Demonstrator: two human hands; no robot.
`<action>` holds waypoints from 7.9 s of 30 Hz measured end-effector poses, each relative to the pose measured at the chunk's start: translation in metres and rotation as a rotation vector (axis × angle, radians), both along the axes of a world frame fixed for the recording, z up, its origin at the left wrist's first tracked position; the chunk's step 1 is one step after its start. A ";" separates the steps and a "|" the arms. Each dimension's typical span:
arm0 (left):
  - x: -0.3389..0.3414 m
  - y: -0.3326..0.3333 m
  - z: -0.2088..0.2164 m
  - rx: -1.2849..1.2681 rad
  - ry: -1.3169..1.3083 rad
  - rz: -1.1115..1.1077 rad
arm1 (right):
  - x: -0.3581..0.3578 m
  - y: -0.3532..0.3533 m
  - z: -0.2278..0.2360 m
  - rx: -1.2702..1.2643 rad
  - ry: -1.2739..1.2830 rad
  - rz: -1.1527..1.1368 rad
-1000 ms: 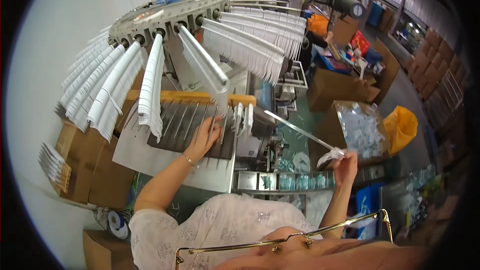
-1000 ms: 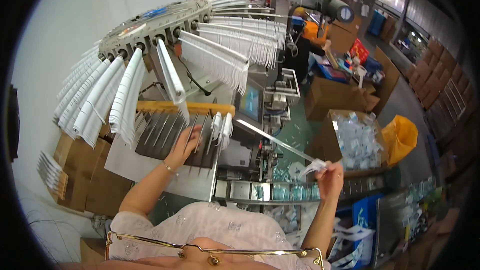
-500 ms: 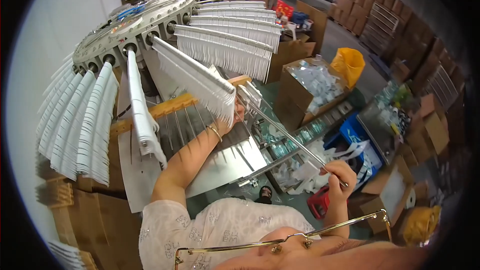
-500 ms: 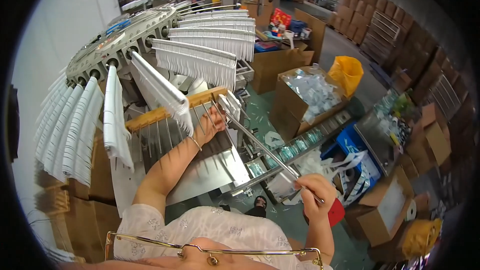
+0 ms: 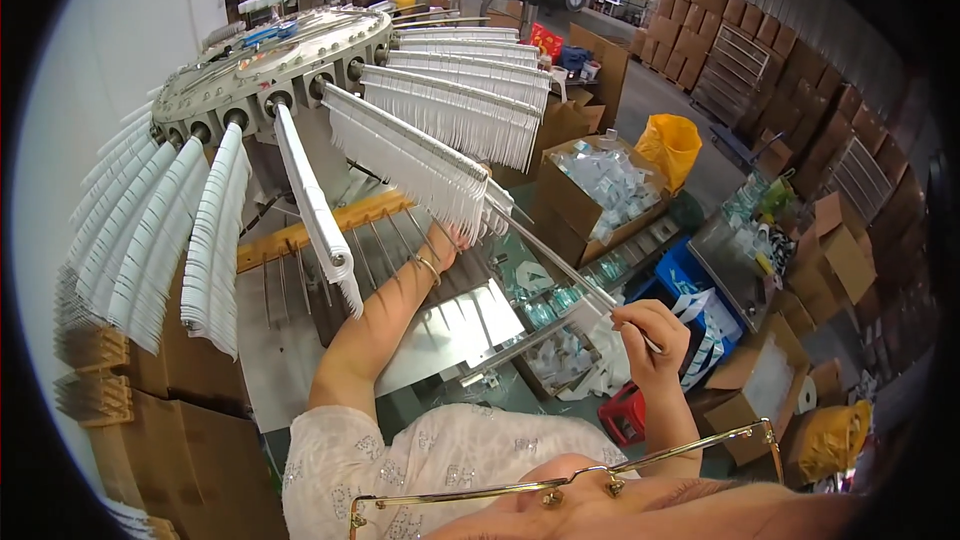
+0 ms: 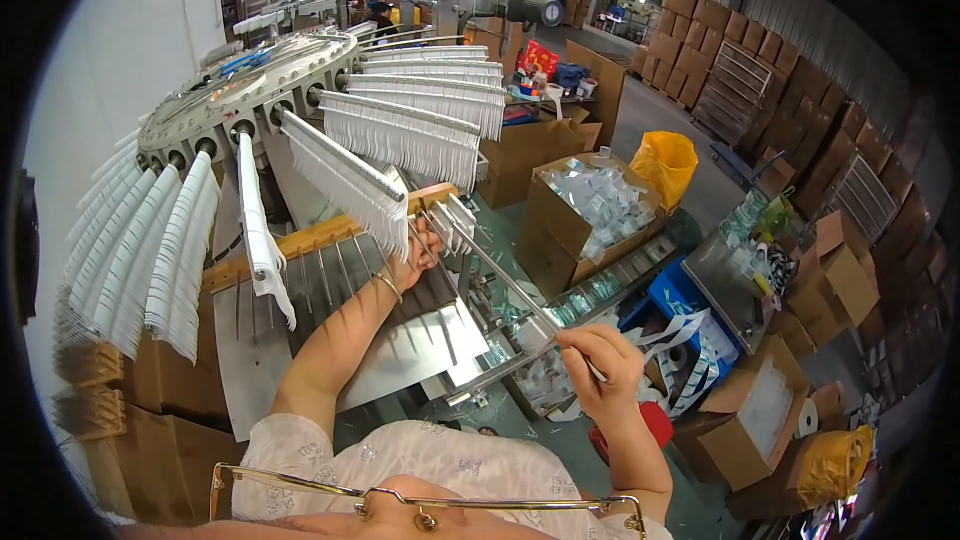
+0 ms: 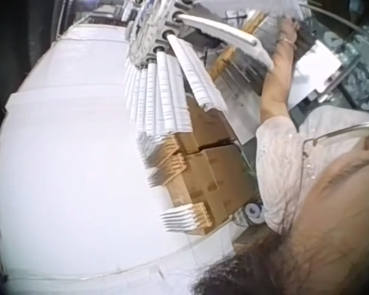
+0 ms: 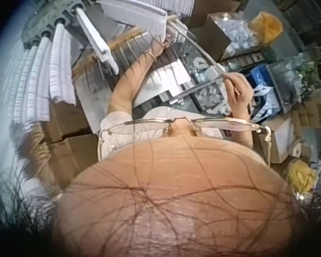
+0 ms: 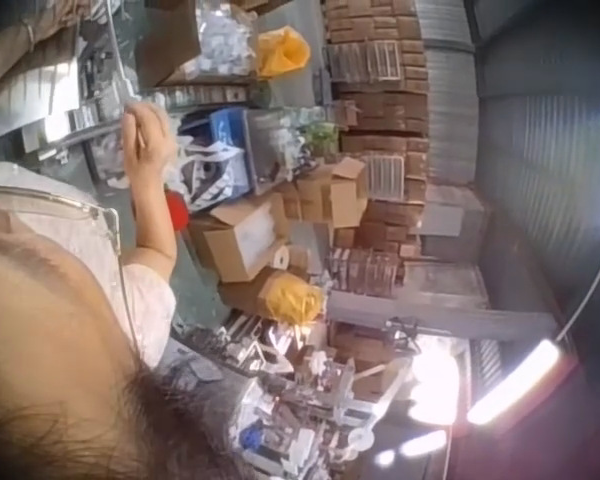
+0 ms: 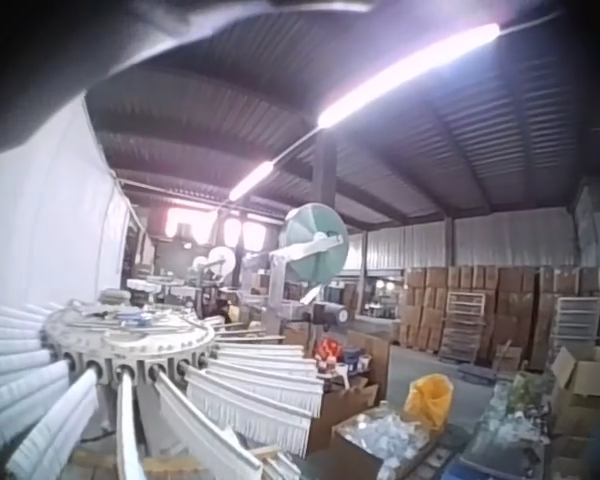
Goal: The recorder is loading plastic tubes into a large rotary machine for processing or packaging.
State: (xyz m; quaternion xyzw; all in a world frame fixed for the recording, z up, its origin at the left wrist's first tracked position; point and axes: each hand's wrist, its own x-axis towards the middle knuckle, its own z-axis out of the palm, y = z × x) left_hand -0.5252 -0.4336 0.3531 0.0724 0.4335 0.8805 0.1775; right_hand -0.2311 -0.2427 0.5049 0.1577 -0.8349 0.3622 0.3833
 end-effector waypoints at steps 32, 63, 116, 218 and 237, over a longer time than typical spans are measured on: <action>0.073 0.022 0.052 -0.362 0.427 -0.042 | -0.032 0.011 -0.046 -0.178 0.028 -0.028; 0.160 0.019 0.162 -0.866 1.122 -0.522 | 0.053 -0.015 -0.114 -0.773 0.137 0.312; 0.193 -0.019 0.152 -0.709 1.551 -0.170 | 0.077 -0.010 -0.108 -0.890 0.203 0.329; 0.437 -0.733 -0.170 0.297 -0.436 1.733 | 0.052 -0.867 -0.182 0.407 -0.624 2.254; 0.544 -0.677 -0.140 0.656 0.055 1.888 | 0.134 -0.901 -0.196 0.435 -0.152 1.993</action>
